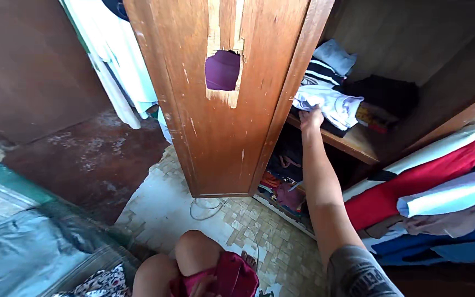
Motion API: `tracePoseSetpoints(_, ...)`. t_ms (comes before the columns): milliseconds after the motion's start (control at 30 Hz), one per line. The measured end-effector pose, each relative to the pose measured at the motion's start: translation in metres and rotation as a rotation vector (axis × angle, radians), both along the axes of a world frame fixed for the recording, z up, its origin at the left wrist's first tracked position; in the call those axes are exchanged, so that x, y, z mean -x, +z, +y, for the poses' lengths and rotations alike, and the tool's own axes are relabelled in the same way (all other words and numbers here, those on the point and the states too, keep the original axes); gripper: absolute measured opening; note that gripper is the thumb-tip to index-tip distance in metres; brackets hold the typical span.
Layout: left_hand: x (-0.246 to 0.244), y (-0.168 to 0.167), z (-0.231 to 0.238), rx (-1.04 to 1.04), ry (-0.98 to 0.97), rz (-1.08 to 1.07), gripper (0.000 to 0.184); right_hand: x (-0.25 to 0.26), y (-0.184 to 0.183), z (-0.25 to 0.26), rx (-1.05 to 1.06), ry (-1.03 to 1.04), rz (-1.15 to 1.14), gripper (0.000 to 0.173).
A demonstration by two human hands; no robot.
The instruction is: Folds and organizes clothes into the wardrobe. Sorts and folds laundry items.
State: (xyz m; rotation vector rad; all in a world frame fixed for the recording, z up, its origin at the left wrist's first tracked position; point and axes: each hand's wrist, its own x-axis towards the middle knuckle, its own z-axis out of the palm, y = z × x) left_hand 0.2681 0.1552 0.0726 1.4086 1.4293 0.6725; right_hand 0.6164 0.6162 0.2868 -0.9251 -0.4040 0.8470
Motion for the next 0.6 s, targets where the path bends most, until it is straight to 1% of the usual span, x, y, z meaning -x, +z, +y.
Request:
tracePoseSetpoints(67, 0.002, 0.0, -0.002, 0.001, -0.012, 0.027, 0.049, -0.008, -0.004, 0.004, -0.029, 0.054, -0.02, 0.049)
tracePoseSetpoints(133, 0.006, -0.006, -0.006, -0.01, -0.018, 0.04, 0.047, -0.021, -0.006, -0.003, -0.047, 0.123, -0.026, 0.048)
tracePoseSetpoints(200, 0.012, -0.012, -0.008, -0.043, -0.001, 0.064, 0.044, -0.026, -0.014, -0.028, -0.045, 0.239, -0.103, 0.047)
tracePoseSetpoints(267, 0.022, -0.018, -0.007, -0.081, 0.042, 0.133, 0.041, -0.01, -0.035, -0.069, 0.022, 0.413, -0.286, 0.05)
tracePoseSetpoints(300, 0.027, -0.016, -0.007, -0.087, 0.063, 0.178, 0.04, 0.004, -0.055, -0.091, 0.068, 0.519, -0.391, 0.051)
tracePoseSetpoints(367, 0.039, -0.008, -0.013, -0.118, 0.109, 0.256, 0.039, 0.038, -0.115, -0.142, 0.163, 0.738, -0.554, 0.049)
tracePoseSetpoints(433, 0.052, -0.006, -0.02, -0.223, 0.207, 0.35, 0.036, 0.08, -0.179, -0.187, 0.24, 0.892, -0.629, 0.042)
tracePoseSetpoints(467, 0.057, -0.006, -0.025, -0.256, 0.275, 0.41, 0.035, 0.104, -0.205, -0.21, 0.271, 0.968, -0.637, 0.037)
tracePoseSetpoints(533, 0.068, -0.001, -0.04, -0.187, 0.394, 0.393, 0.034, 0.149, -0.239, -0.255, 0.311, 1.103, -0.631, 0.031)
tracePoseSetpoints(600, 0.083, -0.004, -0.057, -0.14, 0.551, 0.401, 0.03, 0.19, -0.25, -0.291, 0.295, 1.202, -0.651, 0.03)
